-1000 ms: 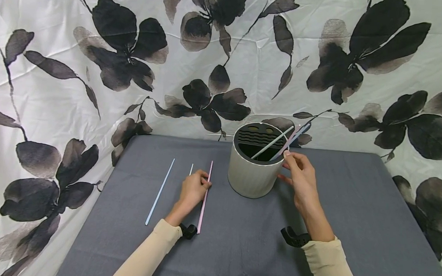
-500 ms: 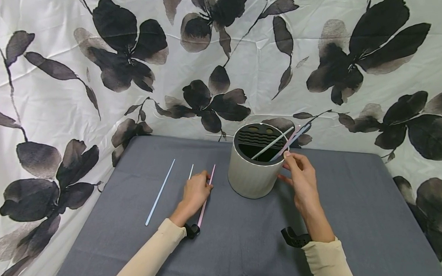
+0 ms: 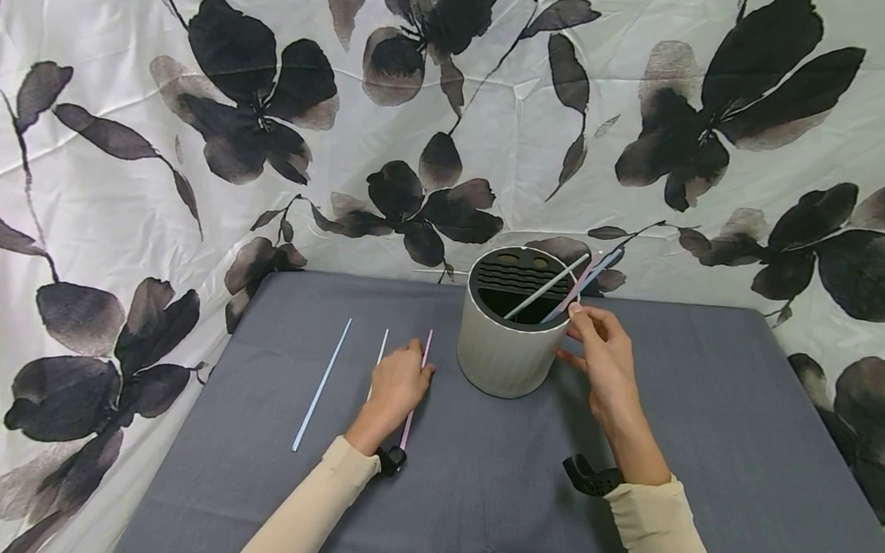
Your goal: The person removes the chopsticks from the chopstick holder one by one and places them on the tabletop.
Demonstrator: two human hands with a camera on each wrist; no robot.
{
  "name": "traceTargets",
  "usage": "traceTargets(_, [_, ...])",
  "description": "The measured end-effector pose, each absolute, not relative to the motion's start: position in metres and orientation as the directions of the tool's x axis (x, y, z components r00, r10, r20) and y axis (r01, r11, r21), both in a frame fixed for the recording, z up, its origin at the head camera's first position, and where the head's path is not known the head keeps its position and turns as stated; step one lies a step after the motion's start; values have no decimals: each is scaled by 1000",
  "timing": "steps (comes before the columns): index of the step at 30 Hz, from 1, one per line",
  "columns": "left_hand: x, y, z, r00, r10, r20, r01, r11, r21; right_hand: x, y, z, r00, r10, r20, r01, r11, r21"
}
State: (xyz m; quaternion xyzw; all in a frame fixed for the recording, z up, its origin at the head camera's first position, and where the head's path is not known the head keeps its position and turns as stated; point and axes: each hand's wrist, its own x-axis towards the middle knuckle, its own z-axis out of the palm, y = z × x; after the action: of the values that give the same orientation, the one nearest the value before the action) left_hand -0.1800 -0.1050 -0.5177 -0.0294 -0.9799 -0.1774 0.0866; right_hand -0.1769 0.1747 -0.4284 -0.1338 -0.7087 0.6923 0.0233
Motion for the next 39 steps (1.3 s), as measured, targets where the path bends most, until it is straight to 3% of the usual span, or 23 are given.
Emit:
traceTargets(11, [-180,-89,-455,-938,5,346,169,879,446,-176,174,-430,-962,230,-149,154,6,-988])
traceTargets(19, [-168,-76,-405,-878,15,478,295,804,517,-174,173,-429,-963,228,-142,145,-1,-989])
traceTargets(31, [-167,-37,-377,-782,122,612,443,799,406,-174,172,-430,-960,242,-144,150,8,-989])
traceTargets(39, [-174,-14,-369,-804,195,561,444,826,349,-177,172,-432,-959,245,-140,150,21,-988])
